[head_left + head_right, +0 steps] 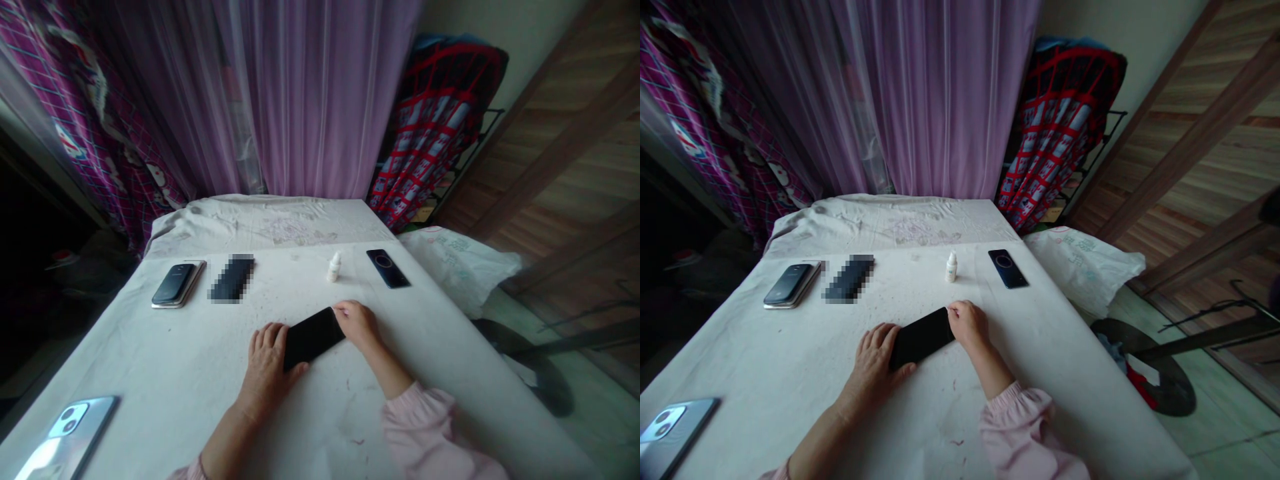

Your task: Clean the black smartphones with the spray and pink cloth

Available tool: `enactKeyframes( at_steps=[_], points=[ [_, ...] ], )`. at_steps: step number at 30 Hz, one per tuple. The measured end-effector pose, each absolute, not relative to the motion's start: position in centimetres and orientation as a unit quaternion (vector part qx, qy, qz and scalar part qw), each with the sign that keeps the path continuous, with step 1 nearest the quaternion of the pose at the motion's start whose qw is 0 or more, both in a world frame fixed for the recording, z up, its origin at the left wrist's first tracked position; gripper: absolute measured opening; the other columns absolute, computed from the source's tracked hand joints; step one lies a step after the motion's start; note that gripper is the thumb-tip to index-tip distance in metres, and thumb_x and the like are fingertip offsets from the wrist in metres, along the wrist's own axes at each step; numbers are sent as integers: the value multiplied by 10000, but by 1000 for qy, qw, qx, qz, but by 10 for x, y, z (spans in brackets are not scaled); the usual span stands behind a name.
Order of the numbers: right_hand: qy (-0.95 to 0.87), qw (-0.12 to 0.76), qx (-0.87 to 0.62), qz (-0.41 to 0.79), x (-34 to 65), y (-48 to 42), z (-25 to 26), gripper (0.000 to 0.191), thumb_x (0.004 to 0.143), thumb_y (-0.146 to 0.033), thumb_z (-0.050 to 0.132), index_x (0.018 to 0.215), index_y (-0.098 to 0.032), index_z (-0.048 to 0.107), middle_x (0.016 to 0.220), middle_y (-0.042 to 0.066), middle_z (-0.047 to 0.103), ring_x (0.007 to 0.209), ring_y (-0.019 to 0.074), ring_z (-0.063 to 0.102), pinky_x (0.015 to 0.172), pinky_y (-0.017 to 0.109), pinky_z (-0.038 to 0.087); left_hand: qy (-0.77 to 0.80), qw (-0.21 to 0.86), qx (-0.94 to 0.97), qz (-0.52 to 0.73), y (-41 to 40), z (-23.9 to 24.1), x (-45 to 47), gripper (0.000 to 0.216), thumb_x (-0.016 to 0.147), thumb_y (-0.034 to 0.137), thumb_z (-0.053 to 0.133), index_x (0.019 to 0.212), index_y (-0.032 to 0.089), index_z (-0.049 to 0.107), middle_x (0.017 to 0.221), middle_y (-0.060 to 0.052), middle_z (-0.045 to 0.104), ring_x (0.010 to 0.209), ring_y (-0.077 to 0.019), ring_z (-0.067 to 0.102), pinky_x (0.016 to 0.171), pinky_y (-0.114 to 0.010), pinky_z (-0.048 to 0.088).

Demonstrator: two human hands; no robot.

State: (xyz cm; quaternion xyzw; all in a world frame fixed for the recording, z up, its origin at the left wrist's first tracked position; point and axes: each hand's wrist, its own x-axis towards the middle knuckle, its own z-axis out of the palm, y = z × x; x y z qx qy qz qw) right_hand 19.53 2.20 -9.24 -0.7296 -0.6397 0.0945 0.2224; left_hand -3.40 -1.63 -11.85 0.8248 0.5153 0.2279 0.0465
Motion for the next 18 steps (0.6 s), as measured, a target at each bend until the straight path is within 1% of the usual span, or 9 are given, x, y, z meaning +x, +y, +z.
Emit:
enactKeyframes(
  at_steps=[6, 11, 18],
  points=[
    [-677, 189, -705, 99, 192, 40, -80, 186, 825, -174, 572, 802, -264, 734, 891, 16, 709, 811, 164, 642, 695, 247, 436, 515, 45, 827, 222, -16, -120, -33, 650, 757, 523, 666, 1265, 144, 521, 1259, -170, 558, 1220, -359, 467, 1061, -569, 304],
    [-768, 136, -622, 76, 185, 37, -67, 235, 851, -149, 542, 804, -268, 739, 890, 30, 679, 870, 168, 595, 761, 261, 418, 512, 42, 828, 223, -16, -122, -33, 646, 776, 524, 645, 1293, 165, 502, 1275, -164, 553, 1247, -354, 446, 1071, -567, 283],
    [-818, 101, -561, 74, 147, 31, -64, 205, 879, -193, 550, 864, -270, 739, 914, 33, 670, 900, 175, 573, 775, 270, 407, 513, 45, 831, 211, -16, -122, -33, 651, 769, 505, 651, 1284, 137, 501, 1286, -177, 551, 1250, -358, 445, 1073, -581, 282]
  ],
)
